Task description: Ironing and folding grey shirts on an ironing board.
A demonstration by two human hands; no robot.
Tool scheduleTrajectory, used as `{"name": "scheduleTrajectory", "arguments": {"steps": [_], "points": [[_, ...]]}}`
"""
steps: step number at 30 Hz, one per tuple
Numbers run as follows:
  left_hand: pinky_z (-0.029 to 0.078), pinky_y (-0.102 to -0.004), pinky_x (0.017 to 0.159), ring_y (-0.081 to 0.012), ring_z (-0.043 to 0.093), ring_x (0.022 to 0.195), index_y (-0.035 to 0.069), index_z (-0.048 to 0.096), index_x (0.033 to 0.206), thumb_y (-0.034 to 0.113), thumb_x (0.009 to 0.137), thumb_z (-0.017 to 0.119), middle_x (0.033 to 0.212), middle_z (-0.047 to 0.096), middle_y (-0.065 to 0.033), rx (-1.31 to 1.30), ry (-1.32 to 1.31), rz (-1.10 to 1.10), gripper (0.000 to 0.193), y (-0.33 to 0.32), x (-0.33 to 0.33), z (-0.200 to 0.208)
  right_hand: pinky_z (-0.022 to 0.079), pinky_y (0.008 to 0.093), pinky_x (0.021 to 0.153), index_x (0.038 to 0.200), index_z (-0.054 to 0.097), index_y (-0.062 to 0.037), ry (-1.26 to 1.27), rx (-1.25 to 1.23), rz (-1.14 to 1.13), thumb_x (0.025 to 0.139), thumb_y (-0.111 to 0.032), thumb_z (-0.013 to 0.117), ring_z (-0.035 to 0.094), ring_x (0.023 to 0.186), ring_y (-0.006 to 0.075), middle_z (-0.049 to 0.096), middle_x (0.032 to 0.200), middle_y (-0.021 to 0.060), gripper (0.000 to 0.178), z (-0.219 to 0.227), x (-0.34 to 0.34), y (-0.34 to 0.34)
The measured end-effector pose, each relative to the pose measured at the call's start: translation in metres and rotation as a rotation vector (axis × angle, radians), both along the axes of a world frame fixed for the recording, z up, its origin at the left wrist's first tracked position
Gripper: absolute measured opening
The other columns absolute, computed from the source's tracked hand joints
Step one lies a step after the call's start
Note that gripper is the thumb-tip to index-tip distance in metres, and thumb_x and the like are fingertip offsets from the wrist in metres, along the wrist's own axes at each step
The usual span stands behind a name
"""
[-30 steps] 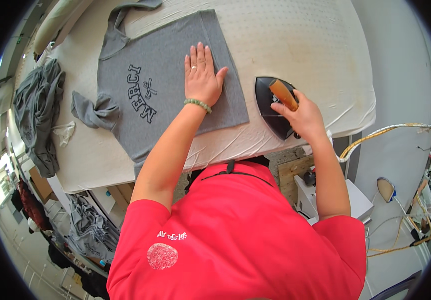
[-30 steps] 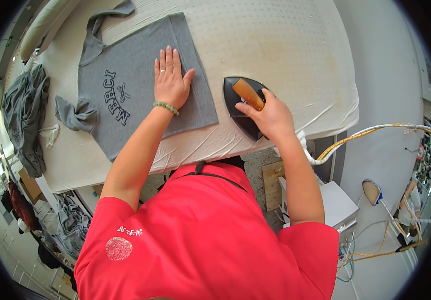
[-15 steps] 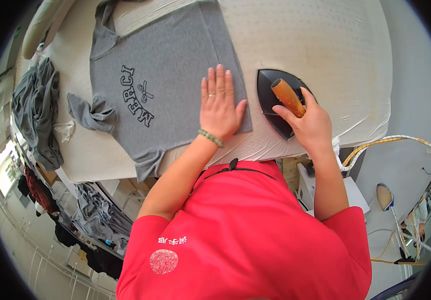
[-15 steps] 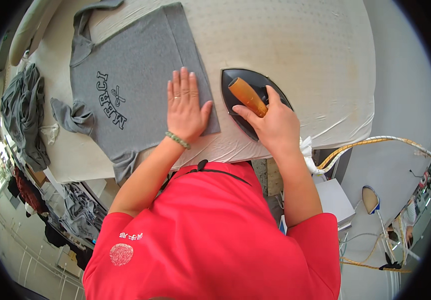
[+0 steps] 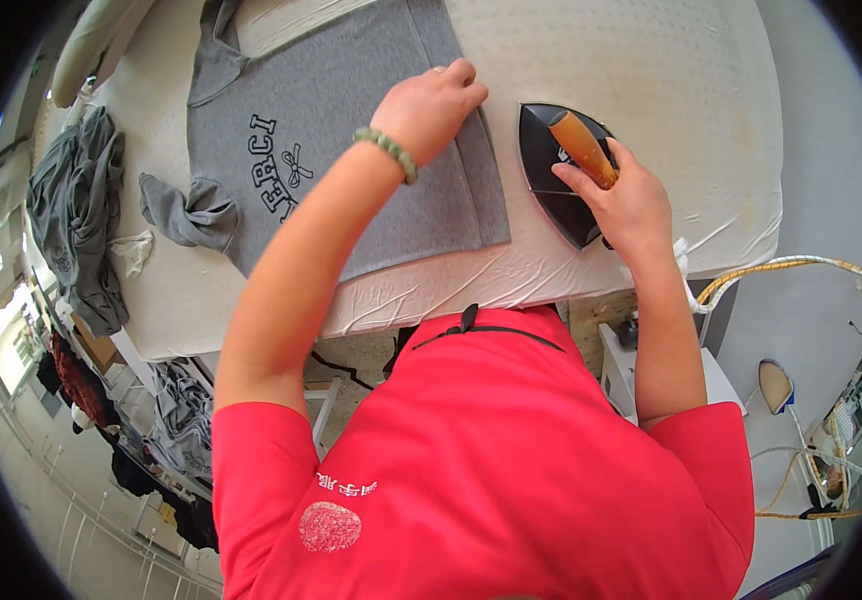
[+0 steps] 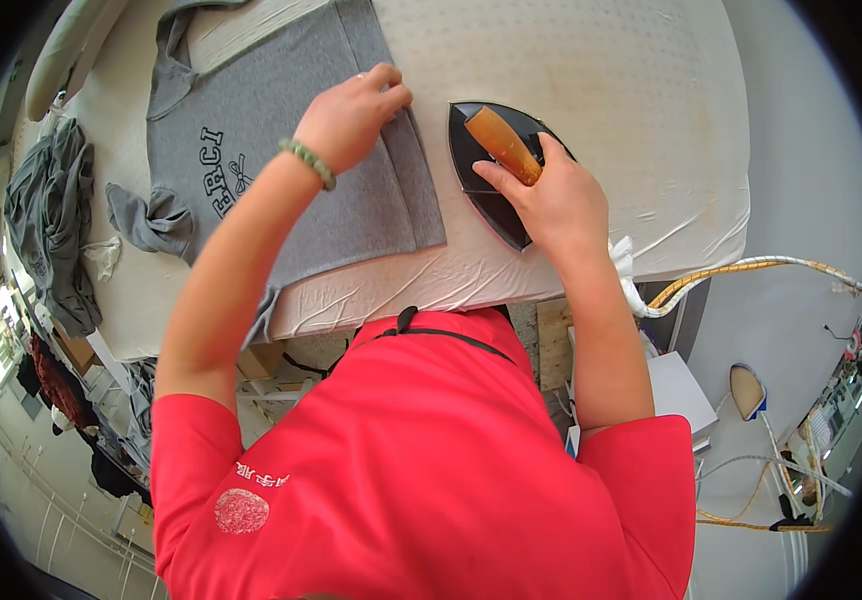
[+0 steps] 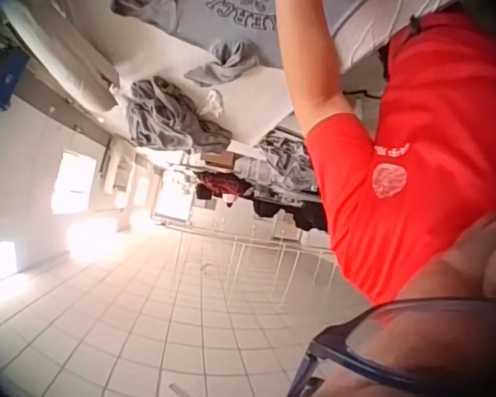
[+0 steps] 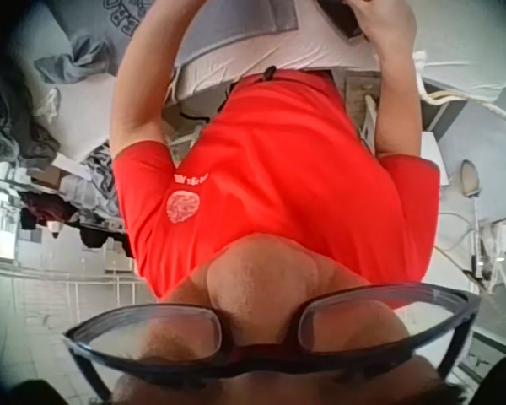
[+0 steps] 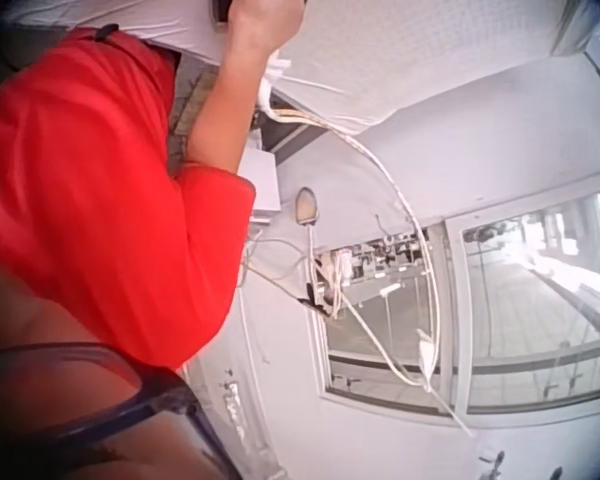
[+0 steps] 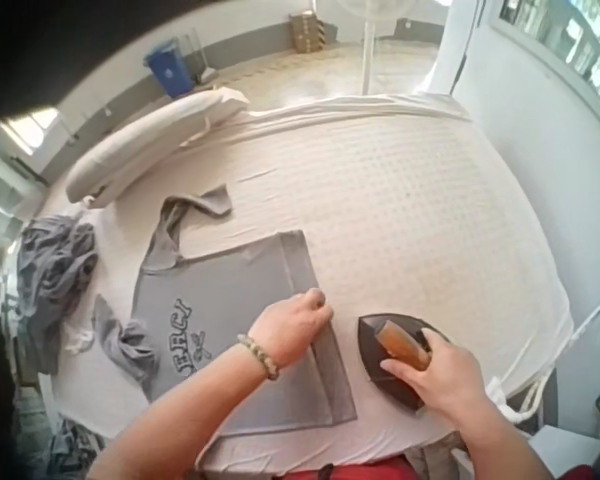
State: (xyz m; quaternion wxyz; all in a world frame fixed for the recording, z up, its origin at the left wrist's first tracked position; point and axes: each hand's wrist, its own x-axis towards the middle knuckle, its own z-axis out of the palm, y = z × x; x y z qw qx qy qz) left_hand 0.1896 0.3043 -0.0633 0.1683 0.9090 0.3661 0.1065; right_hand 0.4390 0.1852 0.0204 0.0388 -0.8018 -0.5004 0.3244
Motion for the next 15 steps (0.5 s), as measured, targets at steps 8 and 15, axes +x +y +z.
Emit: {"name": "scheduleTrajectory", "arguments": {"steps": [8, 15], "points": [[0.057, -0.042, 0.08, -0.0299, 0.071, 0.094, 0.011, 0.063, 0.098, 0.001, 0.088, 0.066, 0.106, 0.063, -0.0069, -0.275, 0.327, -0.221, 0.014, 0.032, 0.029, 0.021, 0.057, 0.0423, 0.088, 0.14, 0.061, 0.004, -0.005, 0.021, 0.007, 0.083, -0.065, 0.08, 0.074, 0.104, 0.0368, 0.077, 0.111, 0.0219, 0.092, 0.001, 0.002, -0.002], [0.055, -0.04, 0.095, -0.0322, 0.066, 0.116, 0.009, 0.068, 0.117, 0.005, 0.091, 0.07, 0.127, 0.066, -0.0086, -0.059, 0.008, -0.078, 0.026, -0.006, 0.015, -0.01, 0.057, 0.0439, 0.09, 0.141, 0.059, 0.0045, 0.011, -0.026, 0.013, 0.082, -0.067, 0.079, 0.073, 0.106, 0.0389, 0.076, 0.113, 0.0246, 0.095, 0.0, 0.006, -0.001]]}}
